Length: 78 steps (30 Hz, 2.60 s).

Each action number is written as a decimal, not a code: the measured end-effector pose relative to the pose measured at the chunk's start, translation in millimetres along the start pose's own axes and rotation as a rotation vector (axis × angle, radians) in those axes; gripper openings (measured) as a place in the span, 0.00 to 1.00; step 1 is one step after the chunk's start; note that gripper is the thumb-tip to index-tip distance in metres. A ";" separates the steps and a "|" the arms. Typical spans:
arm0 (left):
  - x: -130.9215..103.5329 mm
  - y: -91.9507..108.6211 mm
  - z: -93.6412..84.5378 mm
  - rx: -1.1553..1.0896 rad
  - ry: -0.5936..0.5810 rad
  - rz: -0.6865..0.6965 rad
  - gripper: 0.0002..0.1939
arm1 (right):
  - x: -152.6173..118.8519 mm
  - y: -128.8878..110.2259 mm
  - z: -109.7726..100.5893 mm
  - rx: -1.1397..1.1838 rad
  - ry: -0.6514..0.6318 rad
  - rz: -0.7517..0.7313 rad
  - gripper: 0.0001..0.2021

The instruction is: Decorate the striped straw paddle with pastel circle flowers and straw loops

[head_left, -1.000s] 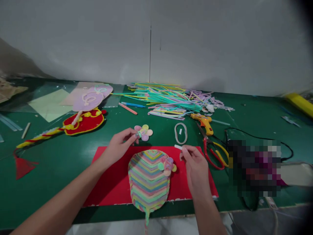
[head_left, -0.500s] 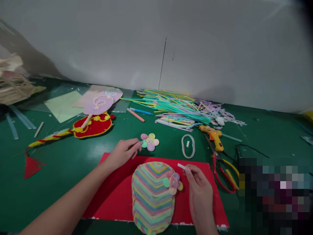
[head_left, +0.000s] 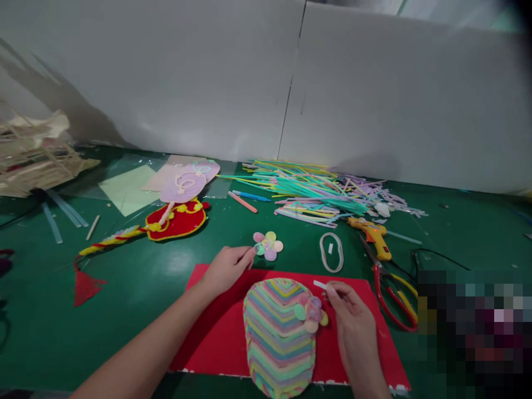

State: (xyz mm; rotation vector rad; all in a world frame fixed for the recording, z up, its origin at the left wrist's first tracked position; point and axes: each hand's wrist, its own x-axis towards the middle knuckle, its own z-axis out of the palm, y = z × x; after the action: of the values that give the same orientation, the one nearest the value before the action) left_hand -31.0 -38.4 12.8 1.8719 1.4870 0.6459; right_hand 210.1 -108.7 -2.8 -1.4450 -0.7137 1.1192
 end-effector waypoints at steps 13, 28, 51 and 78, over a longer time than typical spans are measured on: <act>-5.0 2.1 0.7 0.120 -0.132 0.131 0.17 | -6.7 -7.0 8.8 -0.408 -0.316 -0.190 0.09; -3.3 0.5 2.3 -0.008 -0.276 0.298 0.14 | -1.6 -0.8 7.4 -0.283 -0.179 -0.208 0.10; 1.3 -12.8 9.8 0.034 -0.188 0.391 0.14 | -0.9 6.3 8.4 -0.216 -0.244 -0.371 0.12; -2.6 17.5 1.9 0.083 -0.094 0.273 0.09 | 19.4 -25.0 43.4 -0.459 -0.313 -0.262 0.06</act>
State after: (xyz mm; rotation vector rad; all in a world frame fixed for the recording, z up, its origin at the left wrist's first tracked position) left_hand -18.8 -43.8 24.6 2.1608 1.2263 0.6179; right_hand 181.4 -69.2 19.6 -1.5056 -1.4116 1.0244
